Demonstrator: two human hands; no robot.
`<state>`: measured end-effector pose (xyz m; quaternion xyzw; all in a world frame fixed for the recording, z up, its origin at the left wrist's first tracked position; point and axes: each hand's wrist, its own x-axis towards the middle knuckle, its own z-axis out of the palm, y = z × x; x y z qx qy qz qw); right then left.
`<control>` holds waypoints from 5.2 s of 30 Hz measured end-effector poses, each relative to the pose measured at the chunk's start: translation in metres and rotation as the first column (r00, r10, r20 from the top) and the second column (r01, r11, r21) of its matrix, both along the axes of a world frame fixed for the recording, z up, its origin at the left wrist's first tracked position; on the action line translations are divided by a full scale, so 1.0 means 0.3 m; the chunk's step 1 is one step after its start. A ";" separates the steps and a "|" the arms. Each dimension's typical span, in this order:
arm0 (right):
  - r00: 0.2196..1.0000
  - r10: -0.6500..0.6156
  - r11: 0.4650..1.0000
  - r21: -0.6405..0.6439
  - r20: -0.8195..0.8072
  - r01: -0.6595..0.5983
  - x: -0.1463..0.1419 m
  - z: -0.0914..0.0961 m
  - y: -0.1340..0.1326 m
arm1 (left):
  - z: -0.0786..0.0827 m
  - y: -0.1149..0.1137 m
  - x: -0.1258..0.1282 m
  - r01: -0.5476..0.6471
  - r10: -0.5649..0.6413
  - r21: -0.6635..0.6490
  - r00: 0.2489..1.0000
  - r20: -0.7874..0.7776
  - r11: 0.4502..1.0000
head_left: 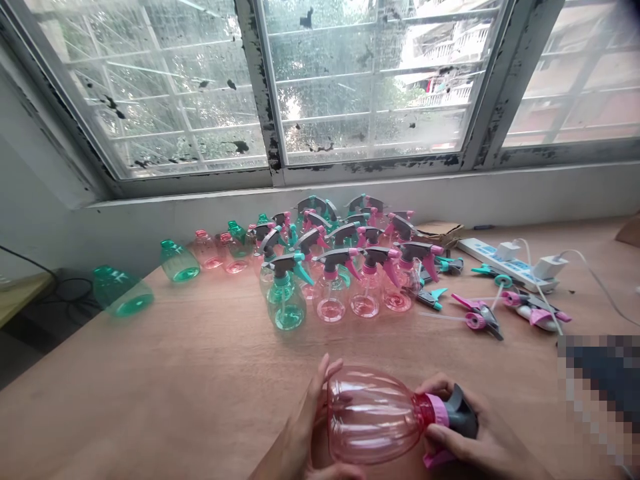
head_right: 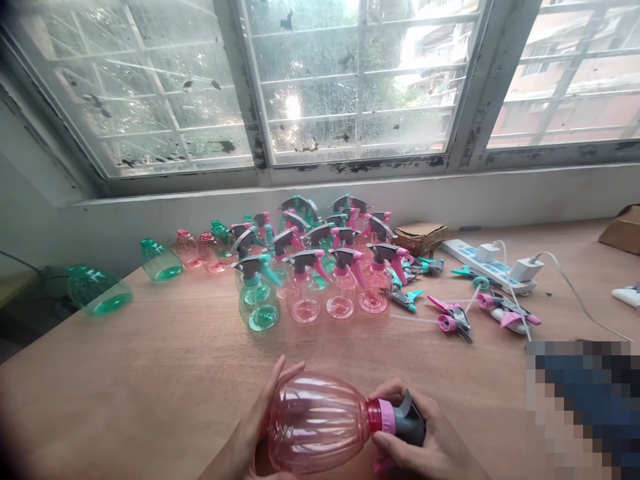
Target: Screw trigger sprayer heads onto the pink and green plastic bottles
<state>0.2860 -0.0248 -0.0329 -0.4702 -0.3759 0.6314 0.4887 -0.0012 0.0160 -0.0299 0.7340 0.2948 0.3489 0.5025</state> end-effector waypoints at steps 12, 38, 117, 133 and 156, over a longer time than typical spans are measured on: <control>1.000 0.011 1.000 -0.002 0.004 -0.011 0.002 0.005 -0.001 | 0.012 0.000 -0.009 -0.027 0.052 0.155 0.986 -0.158 0.988; 0.996 0.055 0.998 0.000 -0.068 -0.055 0.004 0.000 0.002 | 0.020 0.002 -0.003 -0.032 0.045 0.108 0.991 -0.123 0.994; 0.999 0.052 0.999 0.000 -0.002 -0.052 0.000 0.018 -0.001 | 0.003 0.012 -0.008 -0.116 0.133 0.149 0.985 -0.110 0.982; 0.999 0.035 0.999 0.043 -0.037 -0.033 0.008 0.002 0.005 | -0.005 0.013 -0.012 -0.047 0.072 0.171 0.987 -0.144 0.984; 0.999 0.026 0.993 0.116 0.035 -0.030 0.021 -0.017 0.014 | 0.013 0.017 -0.021 -0.040 0.067 0.155 0.982 -0.175 0.987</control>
